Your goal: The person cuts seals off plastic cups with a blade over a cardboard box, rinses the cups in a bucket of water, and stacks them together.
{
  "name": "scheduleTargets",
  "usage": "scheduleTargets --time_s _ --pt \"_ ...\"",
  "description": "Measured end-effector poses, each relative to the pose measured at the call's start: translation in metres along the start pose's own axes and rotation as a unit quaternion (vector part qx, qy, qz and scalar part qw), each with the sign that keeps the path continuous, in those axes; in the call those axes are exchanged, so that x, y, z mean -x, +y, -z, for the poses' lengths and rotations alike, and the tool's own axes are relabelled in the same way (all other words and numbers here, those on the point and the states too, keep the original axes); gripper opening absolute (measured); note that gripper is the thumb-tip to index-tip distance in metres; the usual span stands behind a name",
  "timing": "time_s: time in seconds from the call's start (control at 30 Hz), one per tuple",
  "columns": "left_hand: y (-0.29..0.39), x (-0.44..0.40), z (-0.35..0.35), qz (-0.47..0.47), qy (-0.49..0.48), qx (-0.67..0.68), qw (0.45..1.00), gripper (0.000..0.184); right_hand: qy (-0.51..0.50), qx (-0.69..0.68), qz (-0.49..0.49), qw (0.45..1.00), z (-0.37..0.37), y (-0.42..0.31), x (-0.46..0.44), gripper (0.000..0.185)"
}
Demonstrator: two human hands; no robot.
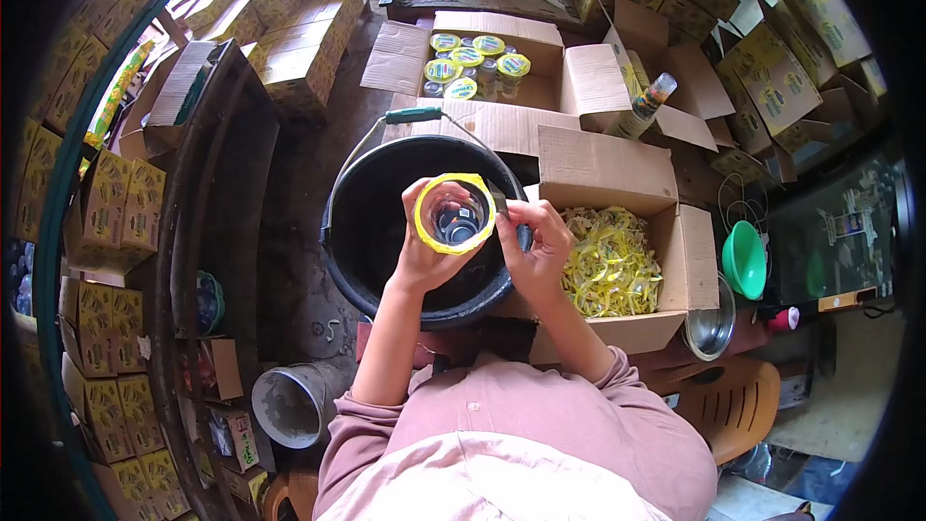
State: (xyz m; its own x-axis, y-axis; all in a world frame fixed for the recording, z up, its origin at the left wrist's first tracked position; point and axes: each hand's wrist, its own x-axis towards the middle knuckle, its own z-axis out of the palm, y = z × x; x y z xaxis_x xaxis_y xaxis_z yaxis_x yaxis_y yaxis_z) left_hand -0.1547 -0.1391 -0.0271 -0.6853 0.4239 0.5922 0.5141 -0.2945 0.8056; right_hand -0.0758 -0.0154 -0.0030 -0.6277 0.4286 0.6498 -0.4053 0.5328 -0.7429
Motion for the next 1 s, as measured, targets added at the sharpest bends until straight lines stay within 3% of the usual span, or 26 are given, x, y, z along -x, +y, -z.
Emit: scheduleTargets --time_s 0.57,1.0 --pt "-0.005 0.005 0.0 0.015 -0.022 0.017 1.0 0.08 0.021 0.071 0.055 0.996 -0.001 -0.012 -0.005 0.024" --pt "0.006 0.003 0.002 0.039 -0.057 0.021 0.997 0.087 -0.01 0.044 0.014 0.999 0.008 -0.008 -0.009 0.023"
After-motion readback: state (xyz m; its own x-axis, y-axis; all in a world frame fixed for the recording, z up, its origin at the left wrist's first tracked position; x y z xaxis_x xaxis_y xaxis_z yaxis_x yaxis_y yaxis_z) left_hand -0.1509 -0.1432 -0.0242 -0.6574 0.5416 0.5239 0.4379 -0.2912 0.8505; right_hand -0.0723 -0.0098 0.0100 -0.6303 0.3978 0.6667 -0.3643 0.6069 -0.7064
